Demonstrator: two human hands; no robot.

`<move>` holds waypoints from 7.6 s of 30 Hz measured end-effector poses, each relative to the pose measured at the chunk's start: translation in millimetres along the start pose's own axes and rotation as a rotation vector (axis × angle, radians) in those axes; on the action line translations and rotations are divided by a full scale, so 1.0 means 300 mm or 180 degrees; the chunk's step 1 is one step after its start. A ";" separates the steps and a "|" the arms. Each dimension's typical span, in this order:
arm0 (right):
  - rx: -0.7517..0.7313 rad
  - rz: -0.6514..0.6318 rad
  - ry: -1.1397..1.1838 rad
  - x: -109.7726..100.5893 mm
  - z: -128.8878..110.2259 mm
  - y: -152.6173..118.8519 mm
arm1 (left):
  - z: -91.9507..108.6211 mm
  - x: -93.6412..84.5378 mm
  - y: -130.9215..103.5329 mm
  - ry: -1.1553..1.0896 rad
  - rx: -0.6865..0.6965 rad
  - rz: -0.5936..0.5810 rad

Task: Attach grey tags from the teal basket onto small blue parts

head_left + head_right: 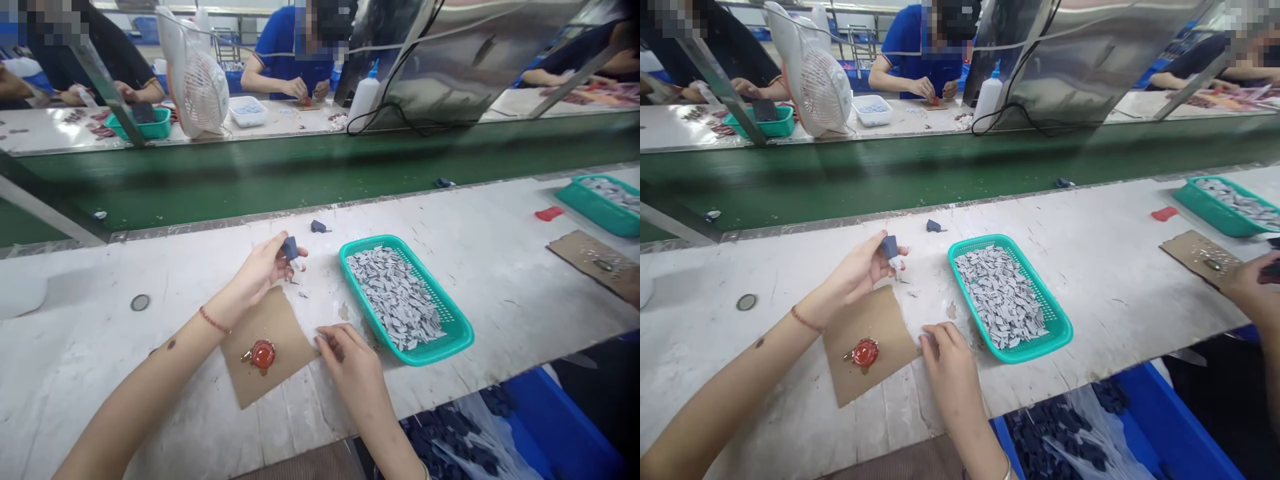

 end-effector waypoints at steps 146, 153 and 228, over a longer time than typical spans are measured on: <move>-0.0277 -0.0421 -0.1137 -0.226 0.228 0.374 | 0.024 -0.351 -0.237 0.0180 0.0070 0.1596; -0.0400 -0.0294 -0.0943 -0.224 0.198 0.361 | 0.185 -0.538 0.068 0.2546 0.0805 0.2169; -0.1610 -0.1075 0.0254 0.009 -0.298 0.059 | -0.196 -0.181 -0.697 -0.2305 -0.1081 0.1474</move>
Point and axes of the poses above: each hand's wrist, its own y-axis towards the middle knuckle, its own x-axis out of the palm, z = x × y, the point moved 3 cm from there along y, towards the middle knuckle, and after that the axes turned 11 degrees about -y, right-handed, at the moved point
